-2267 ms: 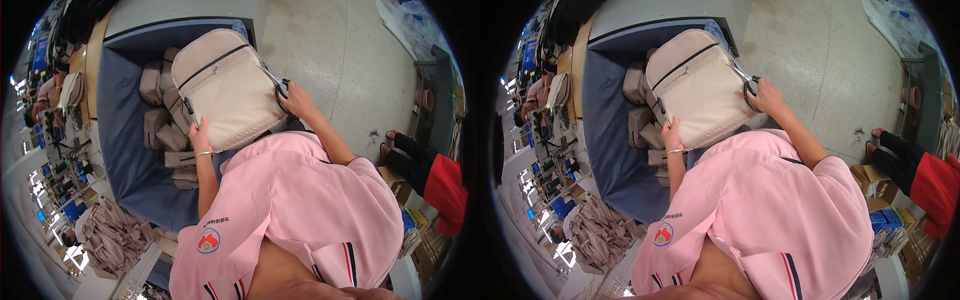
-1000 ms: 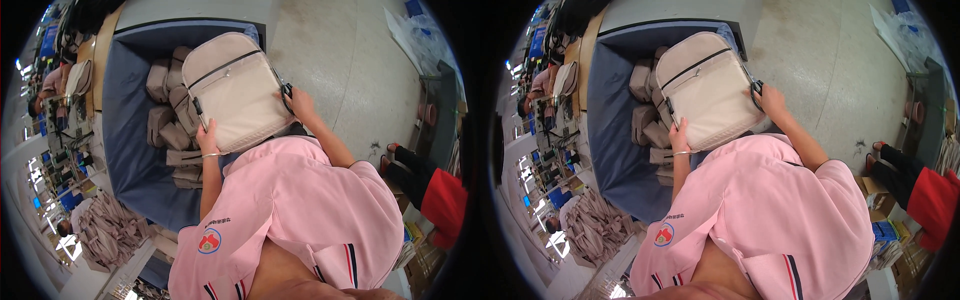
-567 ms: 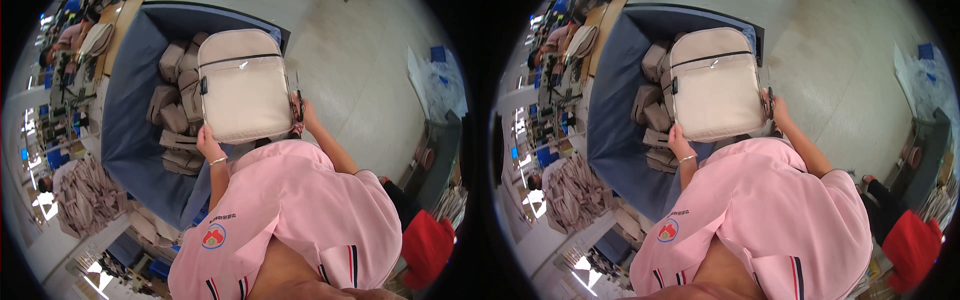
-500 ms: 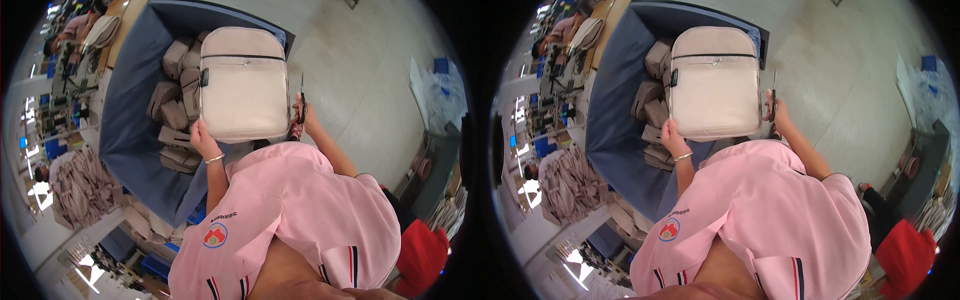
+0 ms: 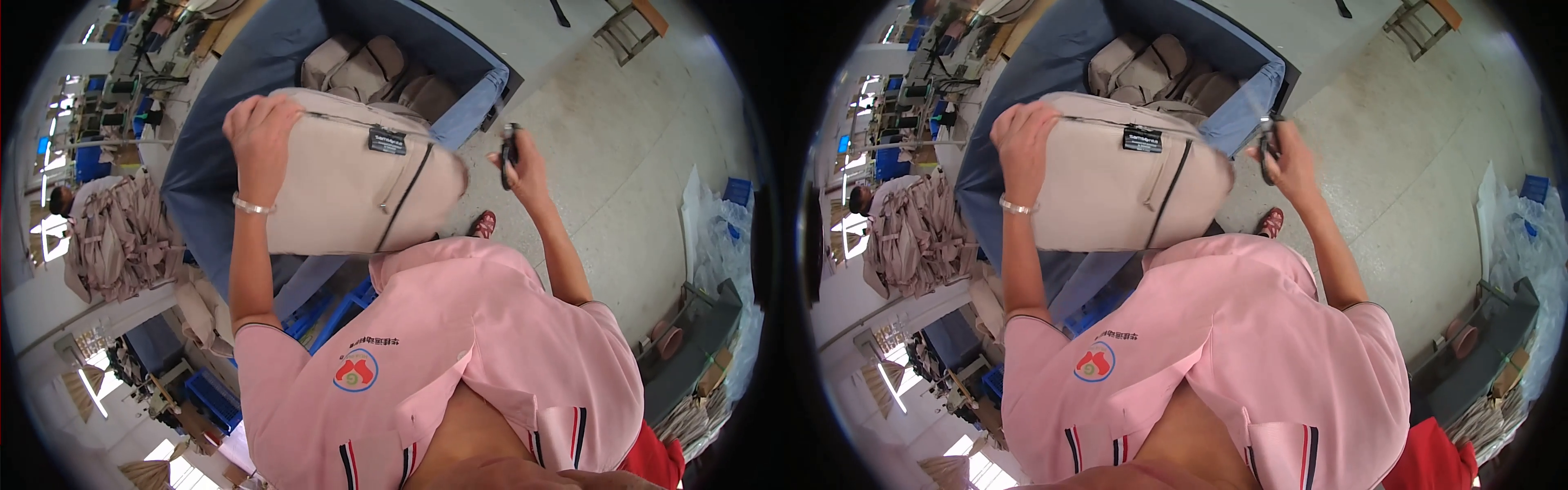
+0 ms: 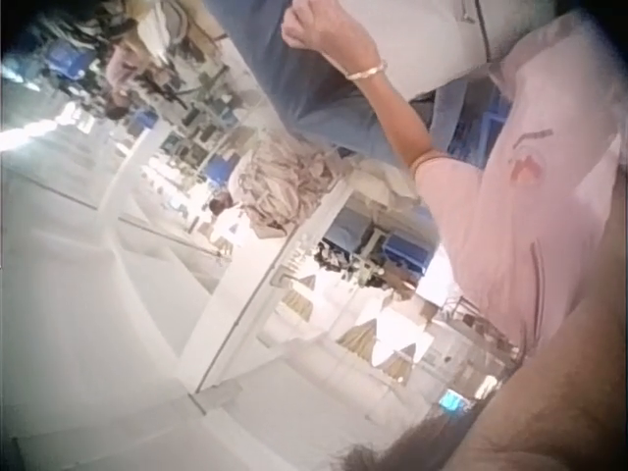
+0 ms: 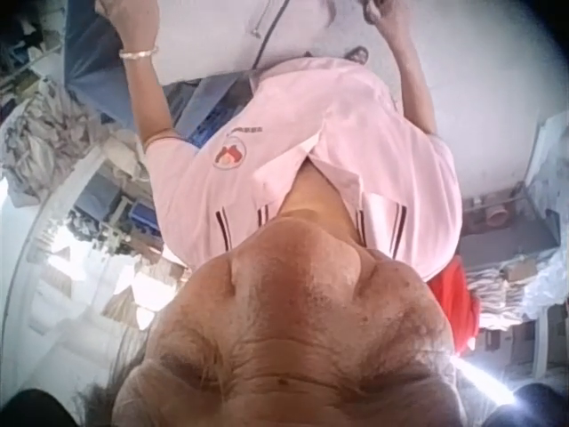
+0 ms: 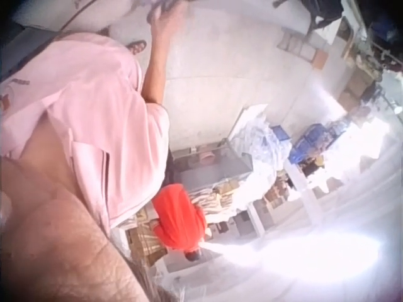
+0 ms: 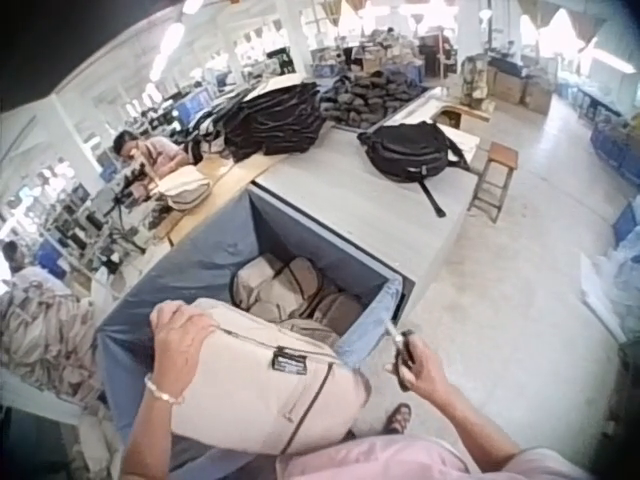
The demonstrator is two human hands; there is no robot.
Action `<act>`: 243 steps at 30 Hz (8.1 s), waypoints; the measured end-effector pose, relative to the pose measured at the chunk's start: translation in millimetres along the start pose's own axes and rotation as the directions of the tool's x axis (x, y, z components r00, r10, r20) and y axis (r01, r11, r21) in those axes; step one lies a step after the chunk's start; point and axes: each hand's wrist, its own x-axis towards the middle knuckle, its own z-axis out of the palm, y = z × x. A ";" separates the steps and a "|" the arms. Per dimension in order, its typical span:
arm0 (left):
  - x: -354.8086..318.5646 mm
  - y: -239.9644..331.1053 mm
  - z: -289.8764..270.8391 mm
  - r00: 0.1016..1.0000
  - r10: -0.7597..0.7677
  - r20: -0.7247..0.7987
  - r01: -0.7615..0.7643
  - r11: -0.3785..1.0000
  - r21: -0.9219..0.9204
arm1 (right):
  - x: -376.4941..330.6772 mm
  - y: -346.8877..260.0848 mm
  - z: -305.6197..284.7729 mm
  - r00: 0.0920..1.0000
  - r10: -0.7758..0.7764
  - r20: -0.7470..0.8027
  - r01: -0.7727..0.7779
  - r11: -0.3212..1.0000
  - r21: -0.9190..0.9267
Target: Trimming loose threads and excess material from manufactured backpacks using a pair of scissors.
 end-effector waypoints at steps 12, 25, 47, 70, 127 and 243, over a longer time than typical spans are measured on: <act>6.8 -45.3 127.7 0.986 -0.049 0.160 0.121 0.867 -0.484 | 5.9 -2.5 76.3 0.885 -0.184 0.428 0.266 0.954 -0.140; 10.3 -50.6 146.4 0.991 -0.030 0.132 0.089 0.877 -0.473 | -10.6 -29.7 113.0 0.901 -0.013 0.433 0.079 0.987 -0.136; 12.2 -51.2 161.0 0.977 -0.006 0.211 0.112 0.864 -0.491 | -17.1 -30.5 133.0 0.916 0.111 0.385 -0.038 0.981 -0.192; -51.2 108.7 76.6 0.983 0.175 0.055 -0.133 0.885 -0.446 | 19.7 -34.3 49.6 0.949 0.314 0.013 -0.260 0.759 0.597; -144.8 31.0 206.5 0.430 -0.715 0.552 0.591 -0.239 -0.771 | -100.1 10.3 60.3 0.859 0.512 0.000 -0.453 0.759 -0.468; -72.9 -27.6 55.2 0.975 -0.196 0.105 0.219 0.922 -0.319 | -25.9 -24.8 130.6 0.943 -0.069 0.325 -0.053 0.934 0.354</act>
